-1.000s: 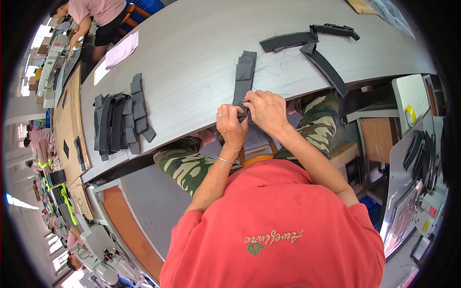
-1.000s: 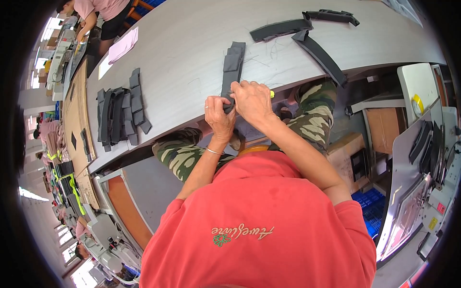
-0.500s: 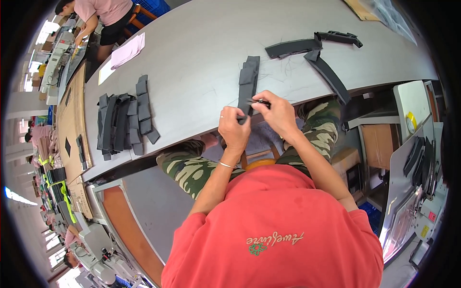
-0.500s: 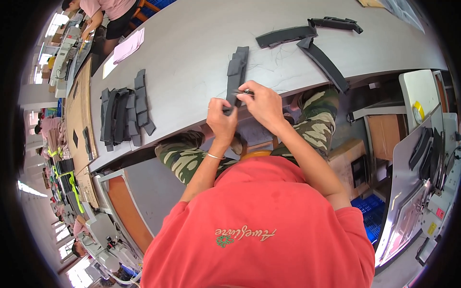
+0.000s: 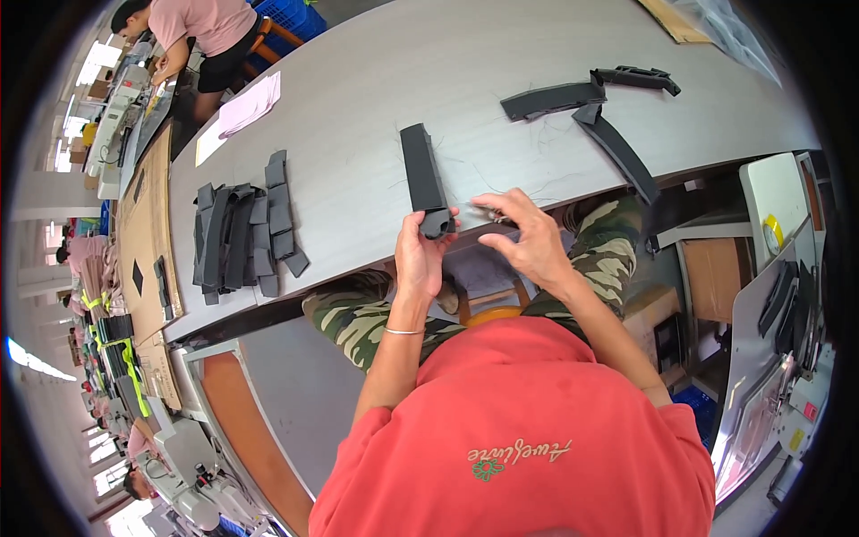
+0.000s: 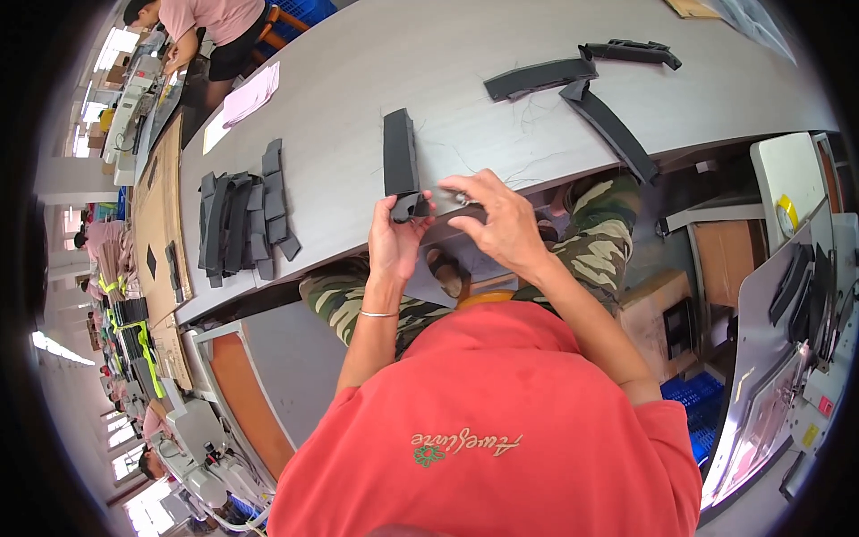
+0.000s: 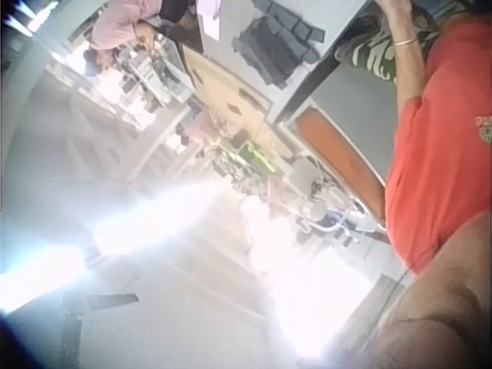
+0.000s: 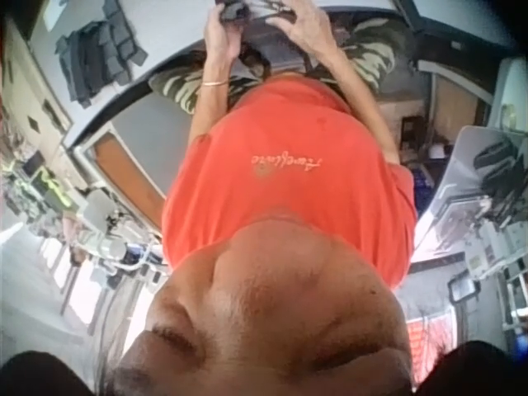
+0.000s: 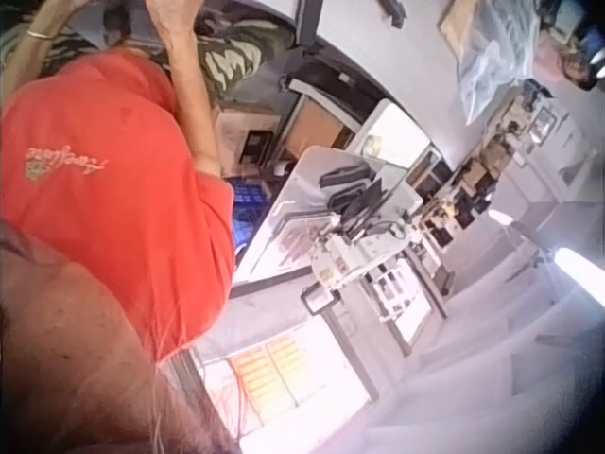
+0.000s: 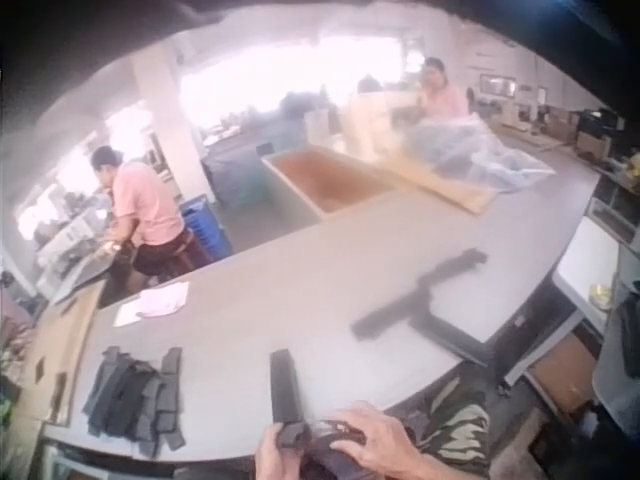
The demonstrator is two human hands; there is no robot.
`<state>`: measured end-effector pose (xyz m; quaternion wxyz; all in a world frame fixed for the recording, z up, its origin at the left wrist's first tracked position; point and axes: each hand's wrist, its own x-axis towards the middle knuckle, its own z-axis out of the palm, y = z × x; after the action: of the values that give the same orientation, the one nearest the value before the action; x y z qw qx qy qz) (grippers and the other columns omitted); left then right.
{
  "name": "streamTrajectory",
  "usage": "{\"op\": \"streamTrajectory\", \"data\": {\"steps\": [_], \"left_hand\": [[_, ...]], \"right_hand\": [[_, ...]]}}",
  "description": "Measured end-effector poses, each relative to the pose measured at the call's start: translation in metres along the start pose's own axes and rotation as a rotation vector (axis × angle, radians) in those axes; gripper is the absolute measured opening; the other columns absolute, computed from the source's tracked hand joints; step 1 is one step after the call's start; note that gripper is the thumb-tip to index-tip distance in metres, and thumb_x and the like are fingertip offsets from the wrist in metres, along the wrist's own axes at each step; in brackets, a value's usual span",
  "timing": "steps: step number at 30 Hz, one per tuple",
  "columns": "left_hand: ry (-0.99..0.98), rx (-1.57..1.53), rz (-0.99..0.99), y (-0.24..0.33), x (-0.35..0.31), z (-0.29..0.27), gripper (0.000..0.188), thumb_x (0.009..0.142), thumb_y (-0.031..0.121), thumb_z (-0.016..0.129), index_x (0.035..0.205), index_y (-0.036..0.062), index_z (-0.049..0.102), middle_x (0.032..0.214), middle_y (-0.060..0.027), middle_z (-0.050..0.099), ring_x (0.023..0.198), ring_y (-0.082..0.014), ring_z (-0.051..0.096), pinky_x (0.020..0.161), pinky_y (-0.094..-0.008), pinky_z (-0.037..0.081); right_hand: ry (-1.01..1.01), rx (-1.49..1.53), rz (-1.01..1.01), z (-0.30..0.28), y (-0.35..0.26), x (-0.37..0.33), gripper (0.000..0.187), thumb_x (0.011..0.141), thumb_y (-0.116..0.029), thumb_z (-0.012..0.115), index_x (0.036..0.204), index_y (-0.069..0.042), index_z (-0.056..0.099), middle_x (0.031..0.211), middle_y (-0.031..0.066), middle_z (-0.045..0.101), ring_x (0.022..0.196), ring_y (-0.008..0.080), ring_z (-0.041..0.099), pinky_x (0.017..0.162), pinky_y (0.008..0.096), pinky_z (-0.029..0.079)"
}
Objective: Trimming loose threads from grey padded straps using thread snips at a manufacturing workbench.
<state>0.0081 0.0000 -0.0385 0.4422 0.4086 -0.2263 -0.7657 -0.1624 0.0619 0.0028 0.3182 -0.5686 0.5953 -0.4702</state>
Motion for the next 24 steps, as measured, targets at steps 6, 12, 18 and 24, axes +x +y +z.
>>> {"op": "streamTrajectory", "data": {"steps": [6,12,18,24], "left_hand": [[-0.086,0.178,-0.048,-0.011,-0.004,-0.003,0.033,0.093,0.031,0.046,0.108,0.0045,0.057,0.105,-0.0106,0.065,0.095,-0.0212,0.059,0.082,-0.0367,0.045],[-0.239,-0.079,-0.245,0.017,-0.012,0.022,0.029,0.093,0.026,0.053,0.112,0.0026,0.055,0.105,-0.0113,0.064,0.102,-0.0188,0.059,0.086,-0.0359,0.047],[-0.199,0.324,0.068,0.000,0.007,0.019,0.033,0.085,0.005,0.065,0.114,0.0015,0.051,0.100,-0.0087,0.065,0.090,-0.0121,0.061,0.076,-0.0277,0.051],[-0.263,0.375,0.130,0.021,-0.005,0.049,0.032,0.088,0.008,0.064,0.116,0.0048,0.050,0.098,-0.0045,0.064,0.080,-0.0072,0.060,0.071,-0.0271,0.052]], "right_hand": [[0.000,-0.151,-0.039,0.019,0.013,0.000,0.033,0.070,-0.002,0.071,0.100,-0.015,0.067,0.096,0.0073,0.055,0.078,0.0235,0.058,0.068,0.0307,0.047],[-0.093,-0.027,-0.103,0.006,0.025,-0.007,0.021,0.071,0.004,0.069,0.090,-0.005,0.067,0.090,0.0065,0.058,0.078,0.0202,0.059,0.068,0.0288,0.046],[-0.095,0.020,-0.107,-0.008,0.012,-0.001,0.018,0.071,0.001,0.071,0.088,-0.002,0.066,0.083,0.0057,0.058,0.077,0.0175,0.058,0.068,0.0270,0.045],[-0.032,0.370,0.224,-0.014,0.007,0.021,0.010,0.081,-0.003,0.068,0.089,-0.002,0.064,0.081,-0.0012,0.062,0.075,0.0058,0.053,0.068,0.0216,0.043]]}}
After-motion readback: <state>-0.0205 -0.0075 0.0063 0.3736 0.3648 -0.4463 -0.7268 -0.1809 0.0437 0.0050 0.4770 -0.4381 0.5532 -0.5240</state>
